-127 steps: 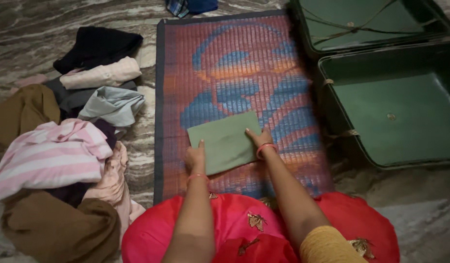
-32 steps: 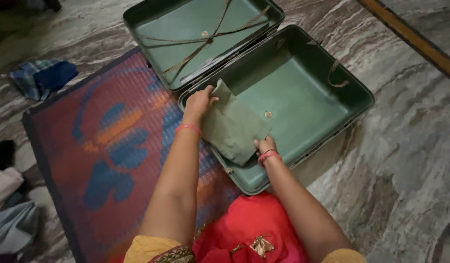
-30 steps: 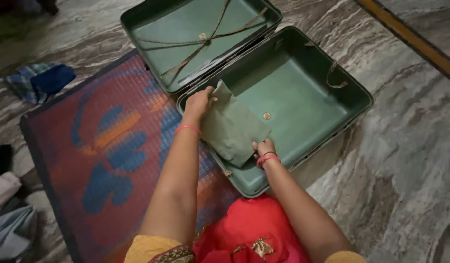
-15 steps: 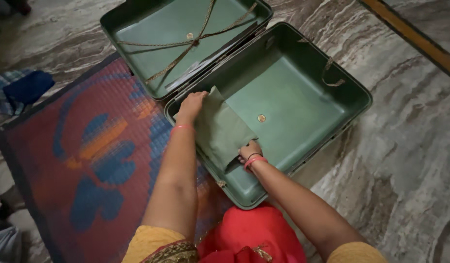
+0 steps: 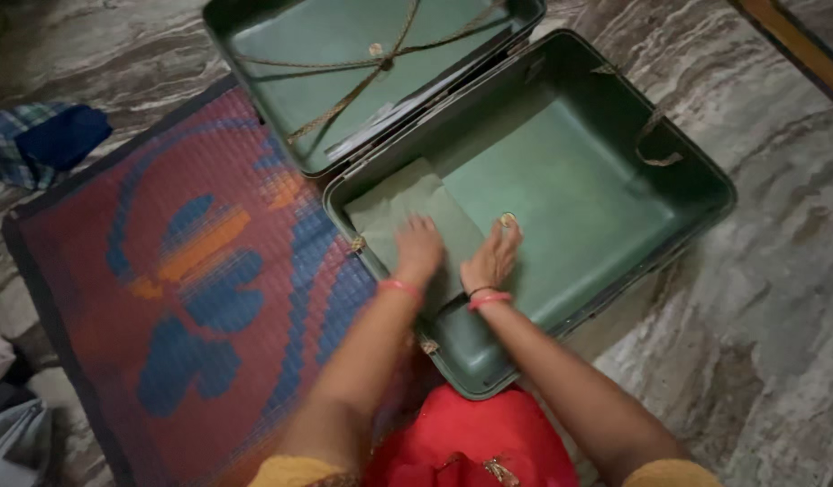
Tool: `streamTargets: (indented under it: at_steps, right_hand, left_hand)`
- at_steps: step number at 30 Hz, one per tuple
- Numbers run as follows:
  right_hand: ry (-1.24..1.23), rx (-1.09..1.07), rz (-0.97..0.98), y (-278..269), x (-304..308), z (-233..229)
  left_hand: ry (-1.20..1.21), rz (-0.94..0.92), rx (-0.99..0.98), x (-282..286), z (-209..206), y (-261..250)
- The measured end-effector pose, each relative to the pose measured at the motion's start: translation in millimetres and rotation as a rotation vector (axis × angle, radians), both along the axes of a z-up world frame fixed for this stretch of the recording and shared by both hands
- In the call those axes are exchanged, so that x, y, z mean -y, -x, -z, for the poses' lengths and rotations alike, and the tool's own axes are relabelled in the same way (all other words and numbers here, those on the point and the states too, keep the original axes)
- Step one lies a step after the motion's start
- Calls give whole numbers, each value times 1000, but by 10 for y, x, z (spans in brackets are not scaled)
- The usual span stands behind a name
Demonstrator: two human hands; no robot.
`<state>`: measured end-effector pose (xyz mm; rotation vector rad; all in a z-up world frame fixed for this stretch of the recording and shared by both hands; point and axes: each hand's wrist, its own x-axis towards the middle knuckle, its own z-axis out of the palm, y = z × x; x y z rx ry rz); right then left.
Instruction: The person folds a green t-shirt and a pink striped shirt by hand and places the green one into an open suitcase.
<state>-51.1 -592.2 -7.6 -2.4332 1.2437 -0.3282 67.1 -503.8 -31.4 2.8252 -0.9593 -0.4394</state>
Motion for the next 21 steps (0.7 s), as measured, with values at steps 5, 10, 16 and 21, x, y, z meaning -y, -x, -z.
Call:
streamTargets:
  at_steps: [5, 10, 16, 21]
  right_hand:
    - [-347, 36, -740, -560, 170, 300]
    - [105, -247, -1011, -527, 89, 48]
    - [173, -258, -779, -825, 246, -218]
    - [208, -57, -1185, -1070, -72, -128]
  left_hand:
    - [-260, -130, -599, -2, -213, 273]
    - [-547, 81, -472, -41, -289, 449]
    - [-476, -125, -712, -143, -433, 697]
    - [-438, -13, -712, -130, -205, 694]
